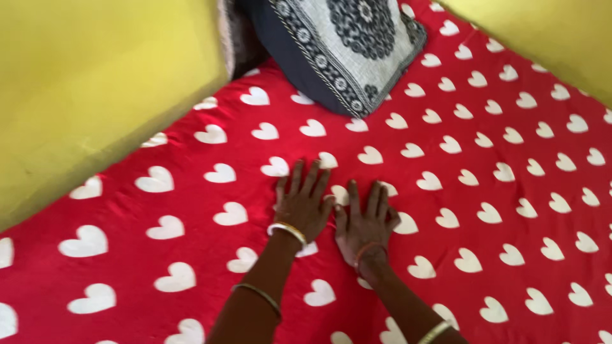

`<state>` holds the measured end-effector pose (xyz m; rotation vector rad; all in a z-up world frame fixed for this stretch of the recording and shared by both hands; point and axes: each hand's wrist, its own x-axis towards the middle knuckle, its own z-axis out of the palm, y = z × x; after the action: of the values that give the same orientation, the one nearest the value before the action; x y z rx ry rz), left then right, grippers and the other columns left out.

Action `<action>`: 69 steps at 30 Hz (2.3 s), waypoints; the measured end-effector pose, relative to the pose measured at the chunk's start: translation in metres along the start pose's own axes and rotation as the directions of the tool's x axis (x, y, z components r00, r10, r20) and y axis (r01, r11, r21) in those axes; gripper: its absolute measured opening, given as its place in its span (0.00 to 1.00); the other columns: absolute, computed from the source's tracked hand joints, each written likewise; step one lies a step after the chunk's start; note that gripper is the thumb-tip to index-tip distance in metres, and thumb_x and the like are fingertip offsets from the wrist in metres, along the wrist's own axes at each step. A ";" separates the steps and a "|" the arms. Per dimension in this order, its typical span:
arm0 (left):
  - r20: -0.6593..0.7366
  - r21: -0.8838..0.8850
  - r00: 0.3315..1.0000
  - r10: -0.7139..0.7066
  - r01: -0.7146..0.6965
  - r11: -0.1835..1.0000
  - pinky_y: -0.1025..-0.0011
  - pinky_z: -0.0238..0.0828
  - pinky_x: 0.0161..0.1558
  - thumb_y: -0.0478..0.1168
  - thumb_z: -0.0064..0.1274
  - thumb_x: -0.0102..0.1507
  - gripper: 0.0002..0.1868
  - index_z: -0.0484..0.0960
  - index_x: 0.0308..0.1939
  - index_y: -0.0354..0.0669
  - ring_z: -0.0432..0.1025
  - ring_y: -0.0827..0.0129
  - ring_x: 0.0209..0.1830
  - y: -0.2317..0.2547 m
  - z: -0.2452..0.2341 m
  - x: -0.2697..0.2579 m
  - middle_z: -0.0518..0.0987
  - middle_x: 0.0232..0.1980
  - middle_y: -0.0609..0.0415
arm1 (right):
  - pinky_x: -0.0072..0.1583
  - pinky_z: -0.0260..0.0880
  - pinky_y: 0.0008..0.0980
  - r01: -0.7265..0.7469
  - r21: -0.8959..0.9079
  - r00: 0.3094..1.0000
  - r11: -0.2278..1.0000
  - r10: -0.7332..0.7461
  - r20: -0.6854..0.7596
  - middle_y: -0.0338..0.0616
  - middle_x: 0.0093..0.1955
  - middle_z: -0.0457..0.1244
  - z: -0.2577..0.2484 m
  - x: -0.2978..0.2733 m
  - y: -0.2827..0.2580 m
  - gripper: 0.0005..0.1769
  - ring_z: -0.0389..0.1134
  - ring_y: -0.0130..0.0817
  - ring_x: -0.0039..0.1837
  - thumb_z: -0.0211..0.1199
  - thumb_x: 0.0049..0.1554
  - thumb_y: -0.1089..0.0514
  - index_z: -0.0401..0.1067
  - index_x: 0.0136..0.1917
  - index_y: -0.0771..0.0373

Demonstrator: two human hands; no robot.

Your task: The person takes a striped pillow and a patterned cushion cover from a chair, inserts the pillow into the cover on a heart-patterned bed, and smooths the surface by hand.

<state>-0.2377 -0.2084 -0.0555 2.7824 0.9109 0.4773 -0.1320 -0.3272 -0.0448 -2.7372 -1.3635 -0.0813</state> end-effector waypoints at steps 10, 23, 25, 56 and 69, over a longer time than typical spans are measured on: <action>0.053 0.218 0.972 -0.228 0.212 0.953 0.35 0.45 0.69 0.55 0.37 0.69 0.35 0.54 0.79 0.52 0.41 0.45 0.81 0.037 0.012 0.004 0.46 0.83 0.51 | 0.69 0.39 0.65 0.090 0.132 0.994 0.987 -0.081 -0.069 0.71 0.81 0.35 -0.006 0.008 0.009 0.38 0.32 0.64 0.82 0.42 0.63 0.36 0.48 0.81 0.52; 0.198 0.292 0.912 -0.359 0.295 0.910 0.39 0.38 0.74 0.60 0.31 0.71 0.36 0.47 0.80 0.54 0.34 0.51 0.83 0.117 -0.029 -0.097 0.40 0.84 0.49 | 0.68 0.42 0.67 0.051 0.157 0.994 0.986 -0.035 -0.099 0.60 0.81 0.42 -0.022 -0.011 0.228 0.32 0.39 0.52 0.82 0.37 0.65 0.36 0.56 0.79 0.43; 0.241 0.276 0.881 -0.407 0.340 0.899 0.40 0.37 0.74 0.58 0.30 0.71 0.35 0.46 0.80 0.54 0.33 0.50 0.83 0.127 -0.042 -0.115 0.38 0.84 0.49 | 0.69 0.40 0.68 -0.011 0.154 0.994 0.988 0.027 -0.102 0.59 0.83 0.39 -0.013 -0.016 0.233 0.33 0.35 0.55 0.83 0.35 0.66 0.36 0.53 0.81 0.43; 0.147 0.125 0.927 -0.345 0.329 0.936 0.39 0.41 0.71 0.59 0.35 0.69 0.36 0.55 0.77 0.47 0.39 0.41 0.80 0.150 -0.047 -0.155 0.49 0.80 0.44 | 0.68 0.44 0.69 0.144 0.127 0.978 0.981 -0.122 -0.170 0.64 0.82 0.43 0.004 -0.074 0.125 0.38 0.41 0.58 0.82 0.45 0.64 0.36 0.52 0.80 0.57; -0.196 0.212 0.763 -0.616 0.646 0.733 0.39 0.45 0.69 0.54 0.38 0.69 0.30 0.60 0.76 0.56 0.43 0.56 0.82 -0.030 -0.123 -0.329 0.53 0.82 0.53 | 0.67 0.54 0.70 0.450 0.256 0.888 0.855 -0.399 -0.230 0.65 0.79 0.46 -0.030 -0.110 -0.061 0.35 0.47 0.63 0.79 0.46 0.66 0.33 0.59 0.75 0.58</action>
<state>-0.5477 -0.3740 -0.0295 2.4211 1.9819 0.4133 -0.2473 -0.3809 -0.0208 -2.0890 -1.7410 -0.1176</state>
